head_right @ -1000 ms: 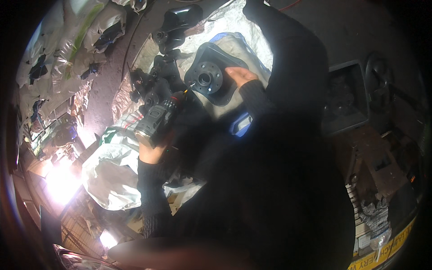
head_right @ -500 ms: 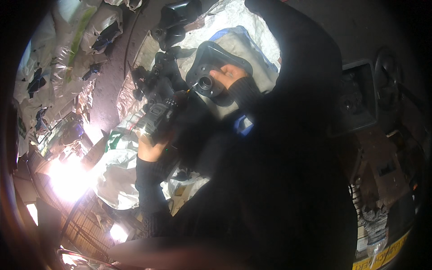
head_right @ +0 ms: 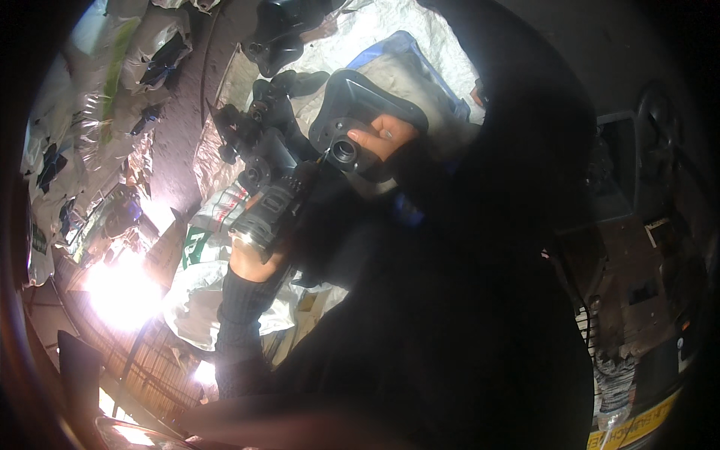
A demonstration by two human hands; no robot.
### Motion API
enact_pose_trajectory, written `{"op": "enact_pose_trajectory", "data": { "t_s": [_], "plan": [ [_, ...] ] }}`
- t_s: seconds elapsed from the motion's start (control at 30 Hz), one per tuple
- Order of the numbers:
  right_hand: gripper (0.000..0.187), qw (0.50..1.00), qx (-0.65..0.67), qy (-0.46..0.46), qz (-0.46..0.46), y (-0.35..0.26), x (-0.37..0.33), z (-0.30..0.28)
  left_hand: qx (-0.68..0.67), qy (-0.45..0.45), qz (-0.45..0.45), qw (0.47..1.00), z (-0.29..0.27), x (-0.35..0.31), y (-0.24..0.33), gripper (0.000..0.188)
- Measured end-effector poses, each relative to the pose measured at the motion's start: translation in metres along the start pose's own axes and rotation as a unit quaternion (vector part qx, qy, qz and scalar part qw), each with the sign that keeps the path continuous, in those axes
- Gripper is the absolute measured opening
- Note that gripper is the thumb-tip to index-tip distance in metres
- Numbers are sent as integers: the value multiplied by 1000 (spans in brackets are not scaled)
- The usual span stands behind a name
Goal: The person sits on the floor and uses a cordless drill to fasten screws into a black plastic housing. They repeatedly insert screws, tighten them with the drill, and occasionally use a green marker to mark the part. The person also picks up and places small metal components into a nearby tray.
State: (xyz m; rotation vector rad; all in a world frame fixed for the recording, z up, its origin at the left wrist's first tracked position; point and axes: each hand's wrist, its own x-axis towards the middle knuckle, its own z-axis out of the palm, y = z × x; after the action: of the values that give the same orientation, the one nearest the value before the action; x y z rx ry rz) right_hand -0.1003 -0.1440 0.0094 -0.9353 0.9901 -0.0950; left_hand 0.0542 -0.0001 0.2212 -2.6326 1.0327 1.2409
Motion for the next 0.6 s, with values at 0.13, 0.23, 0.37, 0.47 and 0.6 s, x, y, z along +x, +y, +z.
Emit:
{"op": "enact_pose_trajectory", "data": {
  "t_s": [0.13,0.23,0.37,0.47,0.6],
  "plan": [
    [34,996,-30,38,-79,11,7,7,-64,25,152,986,1,8,4,45],
    [36,993,-19,59,-103,15,8,9,-87,37,136,986,2,16,7,44],
    [35,988,-99,46,-112,10,6,5,-75,60,161,982,2,17,7,41],
    [30,998,14,-11,-58,8,5,4,-31,94,158,982,13,6,7,44],
    [28,994,-28,11,-105,15,5,4,-185,149,68,969,45,-22,8,48]
  ]
}}
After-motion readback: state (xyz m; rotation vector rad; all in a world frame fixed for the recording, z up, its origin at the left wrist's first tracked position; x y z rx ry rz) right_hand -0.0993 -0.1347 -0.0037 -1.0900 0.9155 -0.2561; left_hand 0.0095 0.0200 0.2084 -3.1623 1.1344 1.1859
